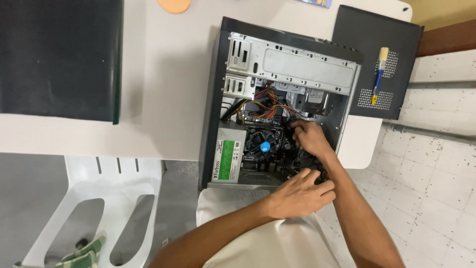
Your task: Disconnecting various internal power and data cables from the motherboard and other components inside a desktop computer case.
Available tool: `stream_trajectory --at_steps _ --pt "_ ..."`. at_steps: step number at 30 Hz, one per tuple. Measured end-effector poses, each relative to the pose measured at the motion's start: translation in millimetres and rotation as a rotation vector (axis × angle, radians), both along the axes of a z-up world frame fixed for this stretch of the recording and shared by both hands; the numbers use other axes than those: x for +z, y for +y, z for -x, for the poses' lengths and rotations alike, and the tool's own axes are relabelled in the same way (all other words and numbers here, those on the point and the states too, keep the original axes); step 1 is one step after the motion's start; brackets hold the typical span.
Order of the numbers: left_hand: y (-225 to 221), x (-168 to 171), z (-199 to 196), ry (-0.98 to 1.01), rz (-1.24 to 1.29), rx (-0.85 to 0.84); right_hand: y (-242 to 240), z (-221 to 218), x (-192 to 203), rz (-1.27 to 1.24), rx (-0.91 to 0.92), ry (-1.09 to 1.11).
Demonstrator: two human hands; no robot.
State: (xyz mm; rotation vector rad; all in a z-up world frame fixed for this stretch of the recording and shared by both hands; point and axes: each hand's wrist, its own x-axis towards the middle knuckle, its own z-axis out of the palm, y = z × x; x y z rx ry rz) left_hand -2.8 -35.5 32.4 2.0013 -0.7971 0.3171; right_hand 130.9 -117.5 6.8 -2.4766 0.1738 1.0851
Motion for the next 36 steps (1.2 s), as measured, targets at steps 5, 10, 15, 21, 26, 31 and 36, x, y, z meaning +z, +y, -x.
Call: stream_trajectory --at_steps 5,10,15,21,26,31,36 --pt "-10.8 -24.8 16.0 -0.067 0.104 -0.027 17.5 -1.4 -6.1 0.164 0.061 -0.046" --pt "13.1 -25.4 15.2 -0.106 0.039 -0.025 17.5 -14.6 -52.8 0.555 0.451 -0.012" --pt "41.6 -39.4 18.9 -0.086 -0.017 0.033 29.3 -28.1 -35.6 0.54 0.446 0.036" --pt "66.3 -34.5 13.3 -0.06 -0.033 0.105 29.3 -29.7 -36.8 0.523 0.493 0.012" --pt "63.8 -31.9 7.8 0.002 -0.018 0.135 12.3 -15.1 -38.8 0.37 0.392 -0.092" --pt "63.7 -27.0 7.1 0.029 -0.037 0.135 -1.4 -3.9 -68.3 0.188 0.032 -0.282" --pt "61.1 -28.2 7.0 0.021 -0.053 0.123 18.6 -3.2 -42.3 0.193 -0.004 -0.218"
